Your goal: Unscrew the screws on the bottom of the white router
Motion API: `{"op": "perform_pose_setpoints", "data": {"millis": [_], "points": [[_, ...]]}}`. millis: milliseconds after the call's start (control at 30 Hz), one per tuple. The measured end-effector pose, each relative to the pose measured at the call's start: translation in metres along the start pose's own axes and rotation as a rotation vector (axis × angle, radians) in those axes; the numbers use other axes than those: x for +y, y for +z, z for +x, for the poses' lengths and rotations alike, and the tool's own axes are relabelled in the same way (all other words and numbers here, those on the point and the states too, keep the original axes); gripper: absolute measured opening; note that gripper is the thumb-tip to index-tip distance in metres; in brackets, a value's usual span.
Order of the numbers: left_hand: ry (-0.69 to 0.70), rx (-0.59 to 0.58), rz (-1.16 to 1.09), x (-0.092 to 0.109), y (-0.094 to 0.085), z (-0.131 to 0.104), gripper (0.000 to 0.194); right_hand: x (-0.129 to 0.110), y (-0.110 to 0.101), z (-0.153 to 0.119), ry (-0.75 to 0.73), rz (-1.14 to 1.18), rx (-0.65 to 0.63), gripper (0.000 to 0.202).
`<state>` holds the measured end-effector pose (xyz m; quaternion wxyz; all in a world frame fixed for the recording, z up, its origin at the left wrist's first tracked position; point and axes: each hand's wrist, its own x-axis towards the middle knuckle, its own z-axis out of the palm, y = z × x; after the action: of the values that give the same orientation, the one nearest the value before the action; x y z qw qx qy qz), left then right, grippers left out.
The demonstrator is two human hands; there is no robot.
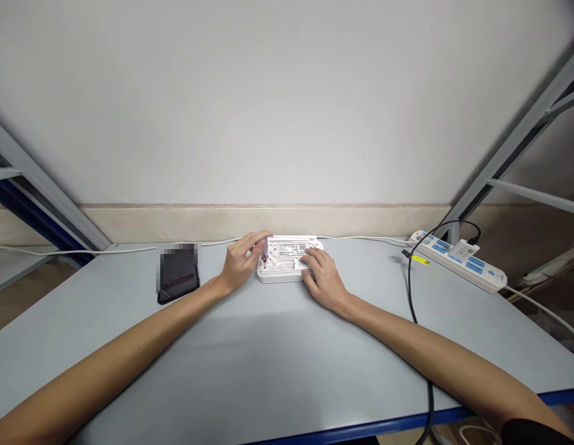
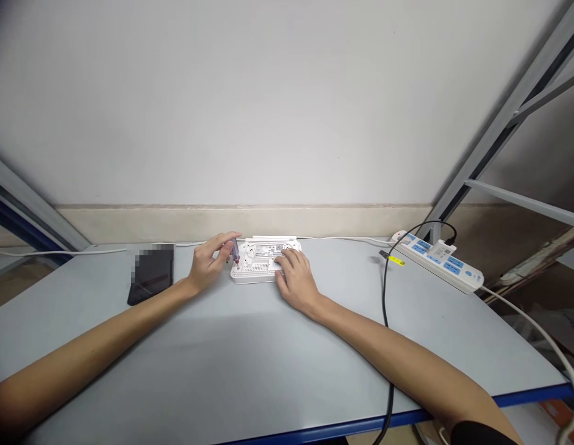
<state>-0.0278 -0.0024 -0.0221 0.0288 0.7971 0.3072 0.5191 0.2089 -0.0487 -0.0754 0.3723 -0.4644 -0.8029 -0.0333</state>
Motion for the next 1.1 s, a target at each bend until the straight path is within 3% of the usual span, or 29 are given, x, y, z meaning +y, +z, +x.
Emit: {"op": "perform_pose_setpoints", "data": {"millis": [367,700,1100], "points": [[-0.087,0.006,0.013,-0.004,-0.0006,0.0017,0.028,0.0009,0.0014,0.0,-0.008,-0.001,0.005,0.03],[-0.029,0.002,0.033,0.0039,0.0,0.0021,0.027,-0.0015,-0.0033,0.0012,0.022,0.008,-0.031,0.031],[-0.018,0.027,-0.016,0.0,0.0006,0.0023,0.026,-0.0029,-0.0049,0.0011,0.024,0.01,-0.035,0.031]]}}
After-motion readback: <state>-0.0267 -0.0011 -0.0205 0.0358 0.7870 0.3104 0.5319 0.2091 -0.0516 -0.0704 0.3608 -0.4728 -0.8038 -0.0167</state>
